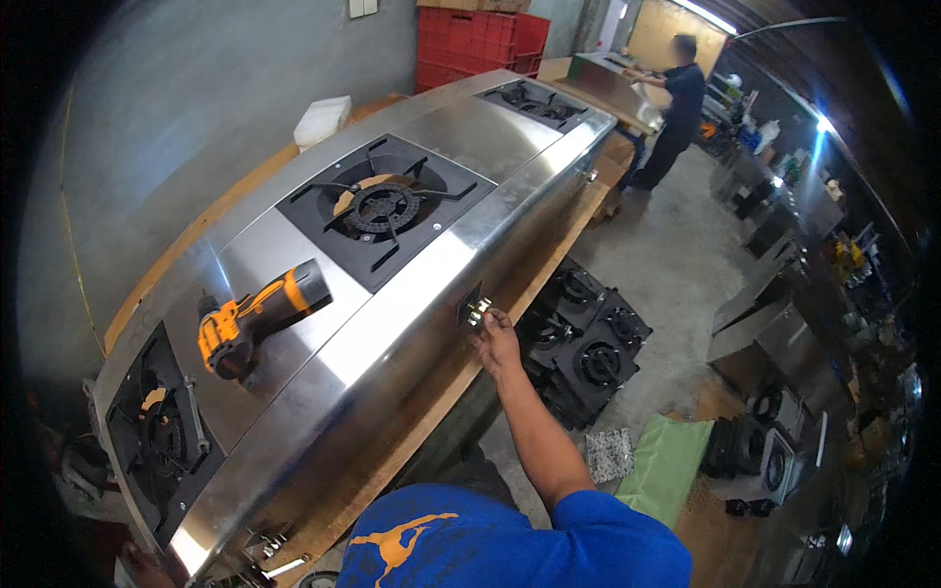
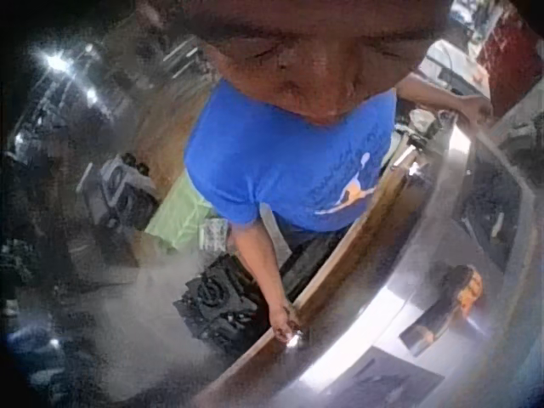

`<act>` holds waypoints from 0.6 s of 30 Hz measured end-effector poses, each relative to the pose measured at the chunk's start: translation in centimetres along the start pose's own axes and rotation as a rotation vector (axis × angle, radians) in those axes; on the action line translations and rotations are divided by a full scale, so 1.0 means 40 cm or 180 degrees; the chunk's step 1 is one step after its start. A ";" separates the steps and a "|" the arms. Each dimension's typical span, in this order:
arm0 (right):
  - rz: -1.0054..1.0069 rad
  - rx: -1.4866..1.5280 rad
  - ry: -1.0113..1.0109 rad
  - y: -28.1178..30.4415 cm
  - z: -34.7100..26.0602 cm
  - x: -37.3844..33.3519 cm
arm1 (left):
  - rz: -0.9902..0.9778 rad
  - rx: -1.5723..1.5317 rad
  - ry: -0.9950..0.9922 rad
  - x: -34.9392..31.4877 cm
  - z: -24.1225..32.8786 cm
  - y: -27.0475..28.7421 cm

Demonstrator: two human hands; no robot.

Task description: The person installs a metal control panel onto a stainless steel gas cooktop using a cordless drill and screws. They align the panel, drive screws into place, and test the knob operation.

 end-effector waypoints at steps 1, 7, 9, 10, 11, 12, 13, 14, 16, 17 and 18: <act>-0.0116 0.0162 -0.0044 0.006 0.008 0.006 | -0.0106 -0.0773 0.0921 -0.002 0.002 0.043; -0.0515 0.0585 -0.0258 0.013 0.018 0.016 | -0.0062 0.0901 -0.0215 0.108 0.064 0.288; -0.0656 0.0648 -0.0439 0.016 0.007 0.028 | -0.0187 -0.0426 0.0504 0.106 0.176 0.348; -0.0764 0.0598 -0.0543 0.019 0.001 0.037 | -0.0238 -0.1003 0.0949 0.109 0.247 0.379; -0.0833 0.0587 -0.0684 0.023 -0.002 0.045 | -0.0152 -0.1556 0.1136 0.114 0.328 0.412; -0.0901 0.0584 -0.0809 0.027 -0.003 0.052 | -0.0168 -0.1617 0.1417 0.132 0.407 0.445; -0.0964 0.0450 -0.0739 0.030 -0.002 0.056 | -0.0121 -0.1678 0.1408 0.153 0.490 0.472; -0.1014 0.0323 -0.0657 0.034 0.001 0.058 | -0.0083 -0.1696 0.1412 0.183 0.570 0.497; -0.1000 0.0153 -0.0544 0.041 0.007 0.054 | 0.0129 -0.1778 0.1029 0.225 0.730 0.539; -0.0958 0.0110 -0.0523 0.041 0.008 0.052 | 0.0112 -0.2041 0.1028 0.247 0.808 0.548; -0.0889 0.0013 -0.0563 0.038 0.005 0.049 | 0.0096 -0.2294 0.1185 0.265 0.885 0.554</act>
Point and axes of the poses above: each hand's wrist, its own x-axis towards the middle knuckle, its own y-axis out of the back of the hand, z = x × y, the point moved 1 cm from there along x, towards the middle knuckle, and after that the axes turned 3 degrees about -z, right-handed, at the moved point
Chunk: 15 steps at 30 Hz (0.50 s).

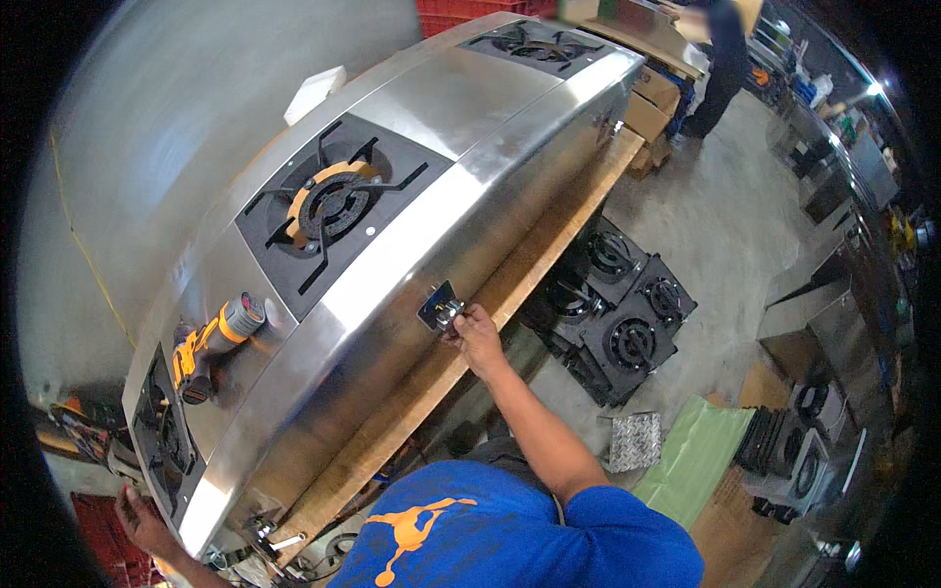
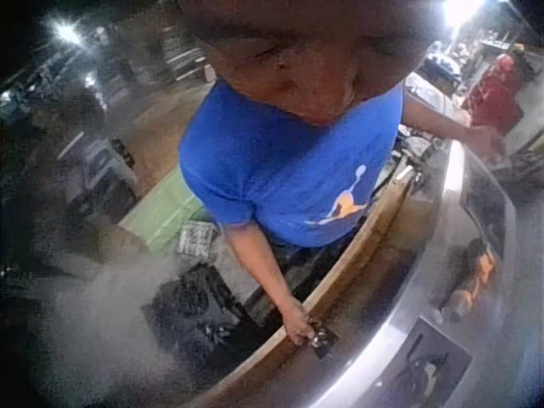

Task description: The person installs a metal control panel onto a stainless steel gas cooktop using a cordless drill and screws. They align the panel, drive screws into place, and test the knob operation.

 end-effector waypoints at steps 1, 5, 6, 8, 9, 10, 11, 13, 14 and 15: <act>0.0047 -0.0019 -0.0072 -0.005 -0.009 -0.004 | -0.0257 -0.0446 -0.0118 -0.014 0.063 -0.054; 0.0751 -0.1599 -0.0332 -0.043 -0.126 -0.028 | -0.1243 -0.1448 -0.0933 -0.189 0.313 -0.286; 0.0742 -0.1849 -0.0006 -0.062 -0.168 -0.047 | -0.1589 -0.1943 -0.0789 -0.257 0.373 -0.338; 0.0992 -0.2347 0.0373 -0.104 -0.250 -0.100 | -0.2372 -0.1925 -0.1607 -0.354 0.492 -0.412; 0.0871 -0.2488 0.0287 -0.136 -0.277 -0.120 | -0.2626 -0.2136 -0.1871 -0.402 0.542 -0.438; 0.0277 -0.2580 0.0076 -0.165 -0.303 -0.150 | -0.2906 -0.2217 -0.2022 -0.447 0.587 -0.467; -0.0281 -0.2592 -0.0238 -0.191 -0.323 -0.188 | -0.3080 -0.2329 -0.2253 -0.482 0.628 -0.493; -0.1392 -0.1670 -0.0905 -0.247 -0.339 -0.244 | -0.3325 -0.2368 -0.2635 -0.522 0.683 -0.528; -0.1644 -0.1815 -0.1092 -0.270 -0.339 -0.252 | -0.3364 -0.2355 -0.2853 -0.532 0.706 -0.545; -0.1854 -0.1586 -0.1068 -0.284 -0.344 -0.263 | -0.3311 -0.2430 -0.2988 -0.540 0.723 -0.557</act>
Point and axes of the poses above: each hand's wrist, its own x-axis towards the middle knuckle, its own y-axis out of the back of the hand, z = x × y, the point moved 1 cm from there along x, towards the middle knuckle, and after that the axes turned 3 degrees about -z, right-handed, at the moved point
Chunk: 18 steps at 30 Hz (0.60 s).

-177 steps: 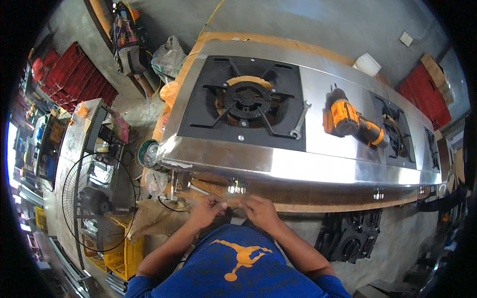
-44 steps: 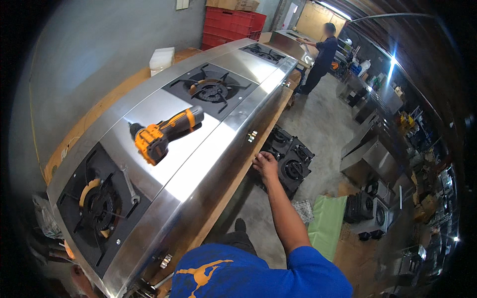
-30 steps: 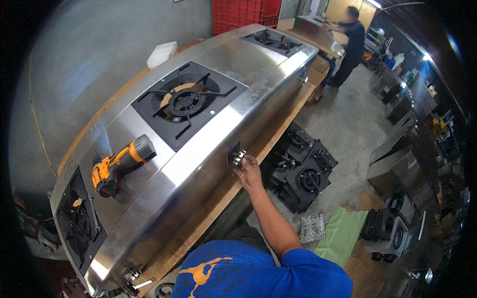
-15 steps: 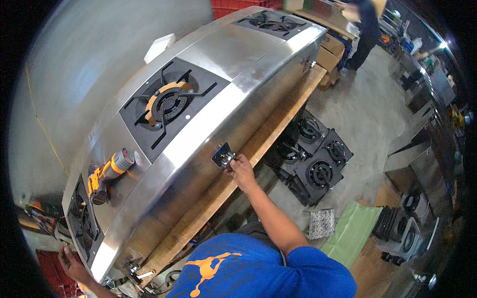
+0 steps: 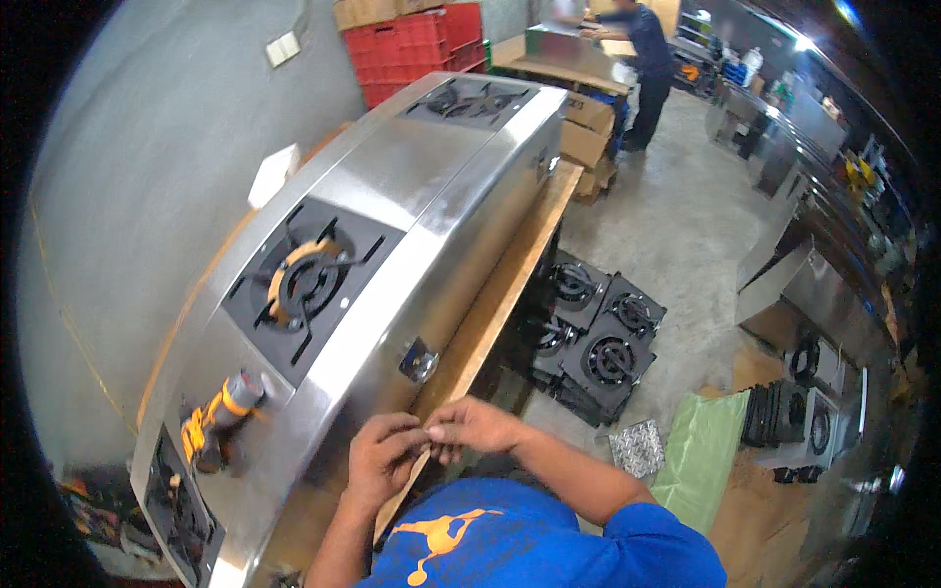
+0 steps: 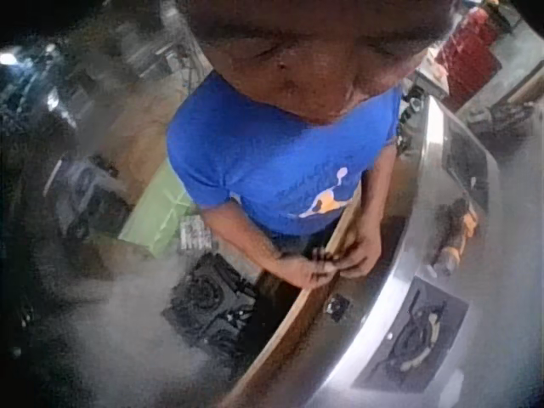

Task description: The person installs a metal control panel onto a stainless steel gas cooktop using a cordless drill and screws. They align the panel, drive screws into place, and test the knob operation.

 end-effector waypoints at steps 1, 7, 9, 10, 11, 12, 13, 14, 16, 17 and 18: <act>0.0120 0.0415 -0.0073 -0.001 -0.007 0.003 | 0.0079 -0.0178 0.0052 0.016 -0.003 -0.009; 0.0102 0.1056 0.0417 0.136 -0.036 0.010 | 0.0052 -0.0850 0.0657 0.148 -0.040 -0.074; 0.0194 0.0698 0.0553 0.243 -0.057 0.013 | 0.0161 -0.0801 0.1067 0.213 -0.060 -0.101; 0.0507 0.0431 0.0602 0.330 -0.078 0.010 | 0.0093 -0.0202 0.0904 0.248 -0.071 -0.093; 0.0802 0.0520 0.0864 0.432 -0.102 0.004 | 0.0441 -0.0102 0.0815 0.284 -0.082 -0.100; 0.1375 0.0404 0.0933 0.554 -0.130 0.002 | 0.0716 0.0010 0.0767 0.320 -0.099 -0.096; 0.2000 0.0066 0.1283 0.683 -0.160 -0.001 | 0.0990 0.0147 0.0799 0.355 -0.118 -0.090; 0.2388 0.0263 0.1392 0.811 -0.183 -0.012 | 0.1200 0.0477 0.0801 0.382 -0.133 -0.081; 0.3195 0.0501 0.1440 1.046 -0.207 -0.022 | 0.1554 0.0798 0.0918 0.427 -0.166 -0.064; 0.3514 0.0644 0.1254 1.148 -0.214 -0.027 | 0.1526 0.0981 0.0938 0.443 -0.180 -0.061; 0.3685 0.0903 0.1280 1.233 -0.215 -0.025 | 0.1549 0.1154 0.0989 0.453 -0.192 -0.060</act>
Point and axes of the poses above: each hand's wrist, its own x-axis towards the middle knuckle, its own y-axis out of the back of the hand, z = x × y, the point moved 1 cm from there along x, towards the middle knuckle, and after that the axes turned 3 degrees about -z, right-handed, at the moved point
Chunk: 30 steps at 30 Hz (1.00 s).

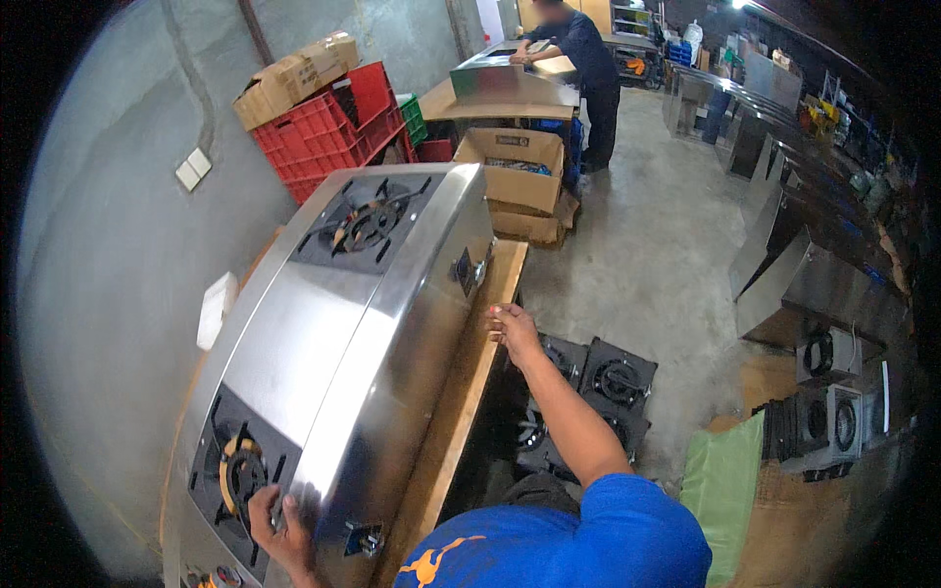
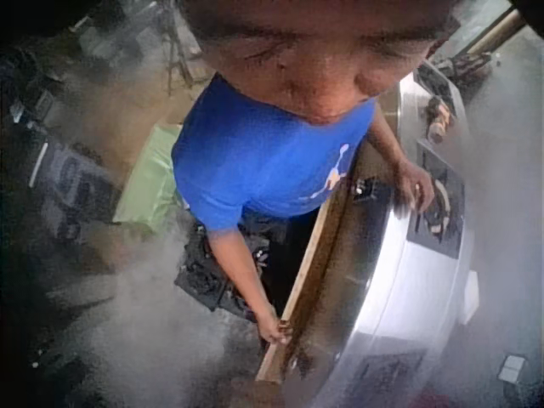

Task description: The person installs a metal control panel onto a stainless steel gas cooktop using a cordless drill and screws. They align the panel, drive screws into place, and test the knob operation.

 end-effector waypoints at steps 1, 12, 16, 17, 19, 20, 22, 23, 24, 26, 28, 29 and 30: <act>-0.0042 0.0081 0.0091 0.015 0.004 0.071 | 0.0036 0.0185 0.0064 0.006 -0.007 -0.008; -0.0159 0.0451 -0.0118 0.037 0.086 0.318 | -0.0472 0.0685 0.0701 0.018 0.028 -0.054; -0.0293 0.0455 -0.0150 0.042 0.068 0.330 | -0.0443 0.1031 0.0312 0.043 0.031 -0.067; -0.0265 0.0465 -0.0159 0.041 0.064 0.331 | -0.0447 0.1020 0.0359 0.042 0.027 -0.067; -0.0380 0.0611 -0.0201 0.037 0.063 0.336 | -0.0450 0.0994 0.0442 0.039 0.013 -0.065; -0.0415 0.0681 -0.0217 0.037 0.065 0.340 | -0.0450 0.1006 0.0442 0.037 0.007 -0.064; -0.0530 0.0846 -0.0211 0.041 0.080 0.348 | -0.0448 0.1028 0.0450 0.027 -0.001 -0.062; -0.0587 0.0959 -0.0236 0.045 0.092 0.353 | -0.0451 0.1014 0.0441 0.023 -0.002 -0.061; -0.0593 0.0762 -0.0223 0.050 0.107 0.361 | -0.0451 0.1000 0.0431 0.023 -0.003 -0.061; -0.0585 0.0469 -0.0186 0.060 0.140 0.382 | -0.0437 0.0999 0.0510 0.036 -0.004 -0.061; -0.0544 0.0176 0.0008 0.055 0.178 0.401 | -0.0424 0.1025 0.0691 0.058 -0.004 -0.063; -0.0363 -0.0008 -0.0092 0.057 0.192 0.408 | -0.0436 0.1298 -0.0497 0.084 -0.003 -0.063; -0.0699 0.0203 0.0134 0.058 0.197 0.411 | -0.0441 0.1541 -0.1690 0.111 -0.007 -0.063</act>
Point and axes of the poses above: each hand's wrist, its own x-axis towards the middle knuckle, its own y-axis out of the back of the hand, z = x × y, the point moved 1 cm from there along x, towards the middle knuckle, and after that the axes turned 3 degrees about -z, right-handed, at the moved point
